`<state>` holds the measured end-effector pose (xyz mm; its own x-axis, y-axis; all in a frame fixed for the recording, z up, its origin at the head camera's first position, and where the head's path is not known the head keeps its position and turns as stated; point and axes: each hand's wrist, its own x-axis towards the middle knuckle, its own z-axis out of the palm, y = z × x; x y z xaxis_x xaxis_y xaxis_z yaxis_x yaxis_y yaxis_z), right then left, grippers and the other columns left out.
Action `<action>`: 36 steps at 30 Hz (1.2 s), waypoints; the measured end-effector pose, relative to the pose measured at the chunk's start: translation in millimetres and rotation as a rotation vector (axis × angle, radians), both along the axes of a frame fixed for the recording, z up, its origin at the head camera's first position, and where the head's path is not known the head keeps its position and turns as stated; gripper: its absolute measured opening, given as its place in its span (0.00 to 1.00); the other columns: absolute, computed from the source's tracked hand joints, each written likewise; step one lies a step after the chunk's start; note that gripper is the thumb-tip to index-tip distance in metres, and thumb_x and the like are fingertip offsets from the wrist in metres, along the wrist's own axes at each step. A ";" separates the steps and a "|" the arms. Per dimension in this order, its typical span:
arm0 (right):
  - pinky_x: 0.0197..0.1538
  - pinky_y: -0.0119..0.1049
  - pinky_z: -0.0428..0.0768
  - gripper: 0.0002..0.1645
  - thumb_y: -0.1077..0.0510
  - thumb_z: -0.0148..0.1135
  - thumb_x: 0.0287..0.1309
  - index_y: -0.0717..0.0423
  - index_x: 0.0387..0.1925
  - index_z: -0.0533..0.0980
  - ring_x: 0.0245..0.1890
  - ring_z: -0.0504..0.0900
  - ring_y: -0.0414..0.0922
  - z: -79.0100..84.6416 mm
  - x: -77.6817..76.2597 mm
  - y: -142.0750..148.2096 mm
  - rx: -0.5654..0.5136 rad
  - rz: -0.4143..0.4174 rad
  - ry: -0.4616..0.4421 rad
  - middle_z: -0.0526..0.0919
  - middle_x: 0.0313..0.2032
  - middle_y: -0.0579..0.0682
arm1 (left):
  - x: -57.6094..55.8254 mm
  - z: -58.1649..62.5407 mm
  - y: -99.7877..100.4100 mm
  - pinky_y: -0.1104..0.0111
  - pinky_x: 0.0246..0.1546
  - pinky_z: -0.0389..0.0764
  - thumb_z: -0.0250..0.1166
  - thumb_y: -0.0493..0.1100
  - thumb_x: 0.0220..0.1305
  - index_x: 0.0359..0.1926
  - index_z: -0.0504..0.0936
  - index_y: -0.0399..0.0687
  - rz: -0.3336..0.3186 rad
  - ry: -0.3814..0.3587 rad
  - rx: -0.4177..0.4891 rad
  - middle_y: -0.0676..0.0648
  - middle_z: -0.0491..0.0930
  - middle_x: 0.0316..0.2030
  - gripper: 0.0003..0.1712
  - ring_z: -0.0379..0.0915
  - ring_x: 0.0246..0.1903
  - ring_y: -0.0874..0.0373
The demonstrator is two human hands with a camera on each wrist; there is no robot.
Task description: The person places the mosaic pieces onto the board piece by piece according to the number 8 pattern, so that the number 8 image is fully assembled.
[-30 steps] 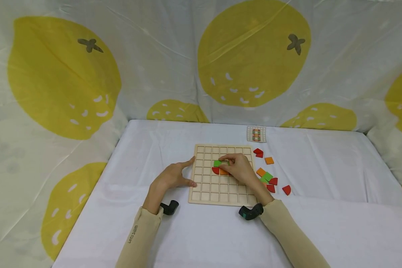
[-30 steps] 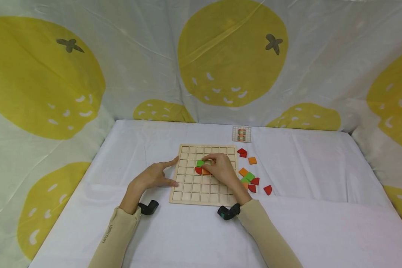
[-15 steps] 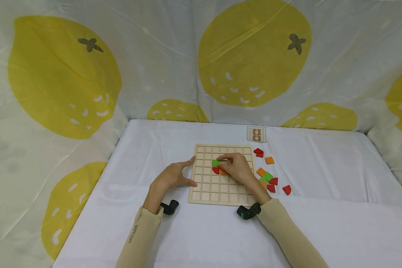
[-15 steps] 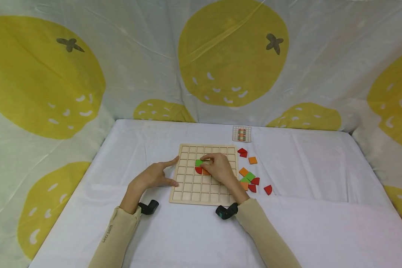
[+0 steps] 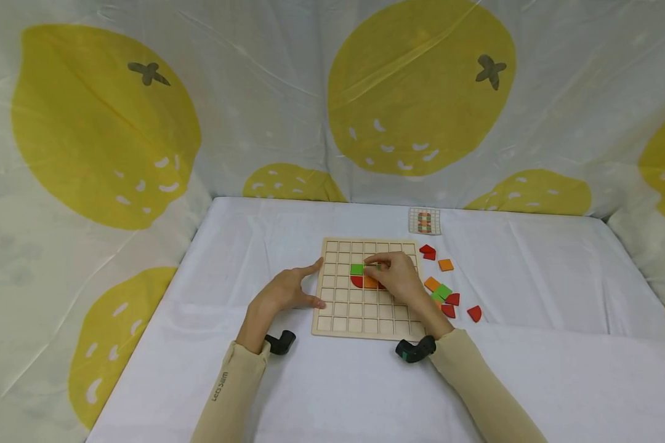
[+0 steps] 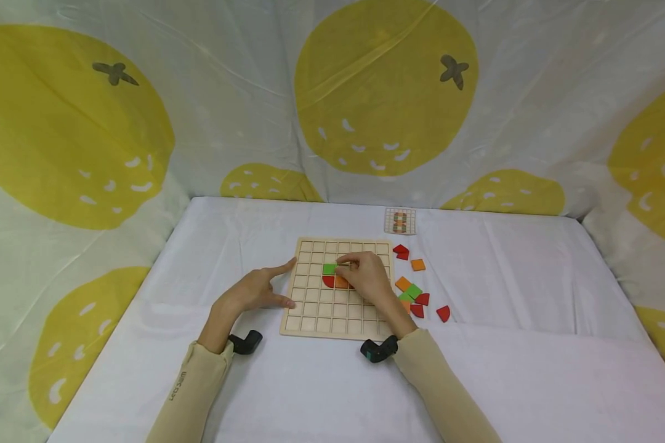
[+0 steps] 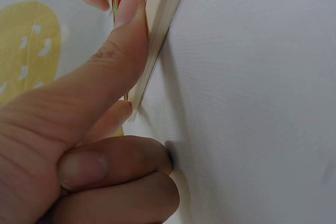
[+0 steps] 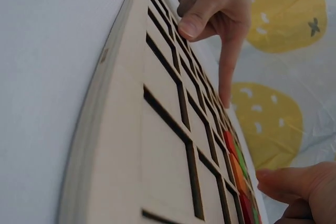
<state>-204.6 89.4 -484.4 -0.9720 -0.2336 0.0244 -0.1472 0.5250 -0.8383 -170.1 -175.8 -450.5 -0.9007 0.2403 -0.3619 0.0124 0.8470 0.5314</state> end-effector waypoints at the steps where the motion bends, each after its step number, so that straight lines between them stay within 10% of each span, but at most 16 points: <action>1: 0.25 0.30 0.58 0.12 0.54 0.73 0.63 0.54 0.46 0.89 0.18 0.61 0.41 0.6 0.3 3.3 0.002 -0.004 0.002 0.64 0.15 0.44 | -0.1 -0.1 0.0 0.46 0.74 0.68 0.80 0.56 0.52 0.82 0.54 0.64 0.000 0.000 0.001 0.39 0.61 0.78 0.62 0.58 0.78 0.41; 21: 0.21 0.31 0.56 0.18 0.54 0.71 0.64 0.58 0.52 0.86 0.18 0.59 0.43 4.0 2.5 93.9 0.112 -0.151 -0.028 0.61 0.17 0.45 | -0.8 1.6 -0.9 0.44 0.74 0.66 0.81 0.55 0.53 0.82 0.54 0.63 -0.003 -0.005 0.016 0.38 0.61 0.78 0.61 0.57 0.78 0.39; 36: 0.19 0.31 0.59 0.23 0.54 0.69 0.67 0.55 0.61 0.82 0.16 0.61 0.43 0.0 -7.4 110.8 0.148 -0.245 -0.032 0.62 0.17 0.45 | -0.6 0.8 -0.3 0.46 0.74 0.67 0.81 0.55 0.53 0.82 0.55 0.63 -0.003 0.004 0.009 0.38 0.62 0.78 0.61 0.58 0.78 0.40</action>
<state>-212.0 200.2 -484.4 -0.9997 0.0099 -0.0243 0.0248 0.6583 -0.7524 -170.6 -176.1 -449.8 -0.9016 0.2462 -0.3558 0.0170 0.8419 0.5394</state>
